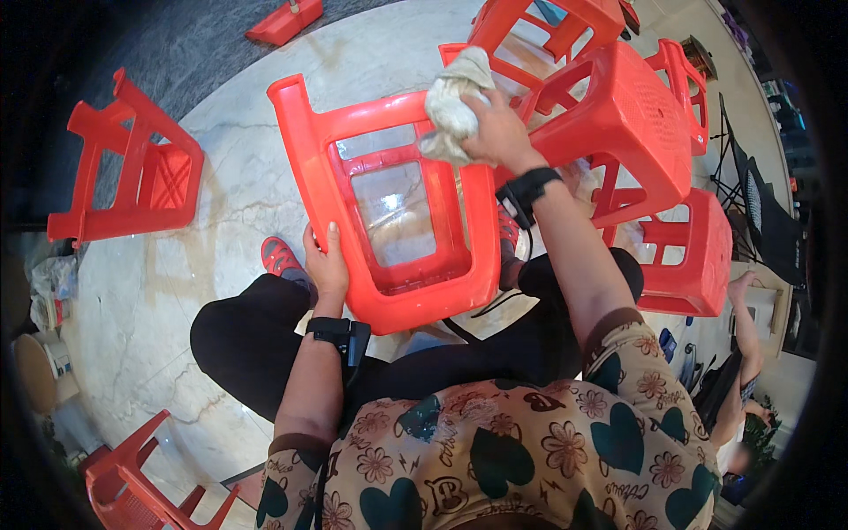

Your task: The person sits on the floor and wipes a red plastic stool with a white cloth. They clean the seat, legs, and underside of the stool, then place it upright and walk away.

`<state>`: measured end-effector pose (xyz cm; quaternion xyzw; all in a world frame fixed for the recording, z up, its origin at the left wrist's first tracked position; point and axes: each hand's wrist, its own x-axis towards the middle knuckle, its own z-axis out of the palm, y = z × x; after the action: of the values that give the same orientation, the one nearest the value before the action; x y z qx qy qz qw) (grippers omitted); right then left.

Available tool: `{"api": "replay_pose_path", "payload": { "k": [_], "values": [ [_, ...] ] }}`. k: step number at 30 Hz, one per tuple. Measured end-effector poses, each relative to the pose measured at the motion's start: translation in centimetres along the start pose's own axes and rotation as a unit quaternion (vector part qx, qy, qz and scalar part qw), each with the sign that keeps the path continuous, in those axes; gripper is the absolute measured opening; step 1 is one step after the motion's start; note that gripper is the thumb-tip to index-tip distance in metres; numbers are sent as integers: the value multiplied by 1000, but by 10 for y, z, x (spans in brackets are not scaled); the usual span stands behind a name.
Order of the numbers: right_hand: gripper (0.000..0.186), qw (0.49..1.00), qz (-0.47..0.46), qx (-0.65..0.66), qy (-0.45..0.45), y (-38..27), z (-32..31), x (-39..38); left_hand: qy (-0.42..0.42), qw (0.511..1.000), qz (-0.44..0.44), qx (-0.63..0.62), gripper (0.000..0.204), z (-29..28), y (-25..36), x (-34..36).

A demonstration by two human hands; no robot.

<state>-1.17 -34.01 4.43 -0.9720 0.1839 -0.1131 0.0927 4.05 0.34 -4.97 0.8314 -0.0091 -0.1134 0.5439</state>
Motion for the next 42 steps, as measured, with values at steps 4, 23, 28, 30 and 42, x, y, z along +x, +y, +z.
{"api": "replay_pose_path", "payload": {
  "k": [4,23,28,30,42],
  "values": [
    [75,996,32,31,-72,-23,-16,-70,6,1000,5,9,62,2,-6,3],
    [62,738,-98,444,-499,-22,-65,-148,62,970,62,225,68,0,6,4],
    [70,637,93,756,-120,23,-122,-150,62,889,368,266,67,5,54,-10],
    [63,609,132,782,27,39,-126,-148,-60,910,357,205,63,26,72,-20],
    [51,598,119,765,207,61,-149,-144,-371,895,-223,-111,44,123,130,-69]
  ]
}}
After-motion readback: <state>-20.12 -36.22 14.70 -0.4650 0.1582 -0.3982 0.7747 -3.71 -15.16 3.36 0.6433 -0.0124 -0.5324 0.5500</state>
